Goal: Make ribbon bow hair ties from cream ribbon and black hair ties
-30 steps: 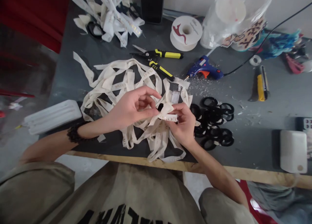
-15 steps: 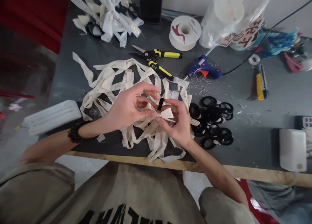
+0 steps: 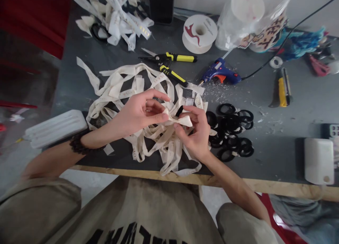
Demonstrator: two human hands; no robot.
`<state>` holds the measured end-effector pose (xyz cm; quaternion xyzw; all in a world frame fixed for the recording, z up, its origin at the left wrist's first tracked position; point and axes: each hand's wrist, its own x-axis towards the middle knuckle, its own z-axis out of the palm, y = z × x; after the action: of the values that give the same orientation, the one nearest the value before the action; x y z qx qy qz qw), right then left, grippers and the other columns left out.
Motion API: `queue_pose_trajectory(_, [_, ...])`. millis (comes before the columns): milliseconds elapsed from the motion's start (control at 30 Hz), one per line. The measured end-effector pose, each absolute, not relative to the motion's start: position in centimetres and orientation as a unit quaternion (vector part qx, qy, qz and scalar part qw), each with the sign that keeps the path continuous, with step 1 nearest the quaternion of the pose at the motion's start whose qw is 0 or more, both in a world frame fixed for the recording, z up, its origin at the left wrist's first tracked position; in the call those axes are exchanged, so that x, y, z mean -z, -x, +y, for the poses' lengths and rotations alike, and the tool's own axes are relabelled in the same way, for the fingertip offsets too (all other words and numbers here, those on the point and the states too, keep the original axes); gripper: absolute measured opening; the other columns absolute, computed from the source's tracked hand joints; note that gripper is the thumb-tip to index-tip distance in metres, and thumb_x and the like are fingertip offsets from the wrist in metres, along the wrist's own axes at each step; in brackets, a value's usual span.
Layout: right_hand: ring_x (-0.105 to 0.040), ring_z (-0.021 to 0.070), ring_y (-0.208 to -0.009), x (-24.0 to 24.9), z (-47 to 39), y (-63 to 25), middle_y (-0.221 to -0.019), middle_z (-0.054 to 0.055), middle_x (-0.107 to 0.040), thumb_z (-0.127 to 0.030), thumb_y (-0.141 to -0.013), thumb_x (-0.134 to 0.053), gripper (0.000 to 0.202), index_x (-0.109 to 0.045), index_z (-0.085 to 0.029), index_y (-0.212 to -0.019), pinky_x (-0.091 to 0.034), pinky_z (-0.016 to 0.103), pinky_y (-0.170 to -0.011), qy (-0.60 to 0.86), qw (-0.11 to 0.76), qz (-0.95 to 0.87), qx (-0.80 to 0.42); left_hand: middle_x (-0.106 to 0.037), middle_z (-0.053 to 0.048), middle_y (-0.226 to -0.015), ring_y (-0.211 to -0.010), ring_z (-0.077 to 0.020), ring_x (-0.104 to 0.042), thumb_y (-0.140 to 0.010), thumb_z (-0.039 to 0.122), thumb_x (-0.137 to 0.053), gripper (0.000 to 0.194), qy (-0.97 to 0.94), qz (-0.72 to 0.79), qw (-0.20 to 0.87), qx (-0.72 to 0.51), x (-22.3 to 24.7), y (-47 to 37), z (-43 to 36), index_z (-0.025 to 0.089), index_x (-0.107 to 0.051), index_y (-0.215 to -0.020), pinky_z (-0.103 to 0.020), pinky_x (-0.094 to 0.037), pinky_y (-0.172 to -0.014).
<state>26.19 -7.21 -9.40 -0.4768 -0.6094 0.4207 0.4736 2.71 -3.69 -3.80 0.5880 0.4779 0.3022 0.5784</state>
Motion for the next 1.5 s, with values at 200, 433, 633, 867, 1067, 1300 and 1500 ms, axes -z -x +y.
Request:
queue_pose_trajectory(200, [-0.068, 0.0224, -0.087, 9.9, -7.5, -26.7, -0.110, 0.005, -0.072, -0.039, -0.084, -0.093, 0.062, -0.066, -0.030, -0.139, -0.057, 0.035, -0.064, 0.507, 0.439, -0.635, -0.385, -0.080, -0.003, -0.094, -0.084, -0.0165, -0.078, -0.100, 0.028, -0.074, 0.019, -0.609, 0.468, 0.559, -0.313, 4.0, -3.2, -3.9, 0.022, -0.072, -0.118, -0.029, -0.061, -0.076])
queue_pose_trajectory(433, [-0.073, 0.0232, -0.092, 10.0, -7.5, -26.5, -0.110, 0.003, -0.075, -0.032, -0.085, -0.091, 0.063, -0.063, -0.031, -0.141, -0.061, 0.040, -0.082, 0.477, 0.460, -0.627, -0.410, -0.075, -0.001, -0.096, -0.088, -0.0144, -0.075, -0.095, 0.025, -0.080, 0.037, -0.634, 0.451, 0.535, -0.330, 4.5, -3.5, -4.5, 0.023, -0.068, -0.129, -0.026, -0.059, -0.080])
queue_pose_trajectory(633, [-0.077, 0.0240, -0.092, 9.1, -7.1, -26.1, -0.105, 0.003, -0.077, -0.039, -0.086, -0.092, 0.059, -0.064, -0.029, -0.135, -0.064, 0.041, -0.083, 0.474, 0.455, -0.638, -0.401, -0.073, -0.001, -0.099, -0.092, -0.0143, -0.074, -0.099, 0.020, -0.074, 0.039, -0.632, 0.441, 0.532, -0.352, 4.8, -3.7, -4.8, 0.024, -0.063, -0.136, -0.027, -0.060, -0.085])
queue_pose_trajectory(867, [-0.072, 0.0213, -0.079, 9.3, -7.2, -26.1, -0.097, 0.001, -0.075, -0.038, -0.087, -0.093, 0.058, -0.065, -0.029, -0.136, -0.064, 0.039, -0.073, 0.478, 0.462, -0.623, -0.412, -0.081, -0.003, -0.100, -0.090, -0.0162, -0.077, -0.103, 0.025, -0.070, 0.029, -0.633, 0.465, 0.516, -0.343, 4.7, -3.9, -5.1, 0.023, -0.066, -0.132, -0.030, -0.061, -0.084])
queue_pose_trajectory(1067, [-0.072, 0.0221, -0.083, 9.4, -7.3, -26.2, -0.099, 0.002, -0.074, -0.034, -0.087, -0.092, 0.058, -0.065, -0.028, -0.137, -0.064, 0.039, -0.076, 0.478, 0.461, -0.626, -0.408, -0.077, 0.000, -0.097, -0.091, -0.0150, -0.076, -0.096, 0.016, -0.075, 0.047, -0.620, 0.440, 0.530, -0.375, 4.9, -4.1, -5.3, 0.023, -0.062, -0.141, -0.029, -0.061, -0.087])
queue_pose_trajectory(1300, [-0.071, 0.0212, -0.083, 9.7, -7.4, -26.3, -0.101, 0.001, -0.074, -0.030, -0.084, -0.094, 0.062, -0.065, -0.029, -0.139, -0.061, 0.038, -0.075, 0.476, 0.466, -0.618, -0.418, -0.081, -0.003, -0.103, -0.092, -0.0177, -0.079, -0.101, 0.021, -0.069, 0.050, -0.603, 0.464, 0.542, -0.358, 4.4, -4.0, -5.3, 0.025, -0.056, -0.150, -0.032, -0.062, -0.083])
queue_pose_trajectory(1500, [-0.071, 0.0227, -0.087, 9.7, -7.4, -26.4, -0.103, 0.002, -0.072, -0.037, -0.088, -0.091, 0.058, -0.064, -0.027, -0.139, -0.062, 0.041, -0.080, 0.487, 0.455, -0.635, -0.392, -0.077, 0.000, -0.102, -0.092, -0.0138, -0.076, -0.101, 0.025, -0.074, 0.050, -0.585, 0.463, 0.555, -0.369, 4.9, -4.0, -5.5, 0.024, -0.057, -0.147, -0.027, -0.061, -0.086])
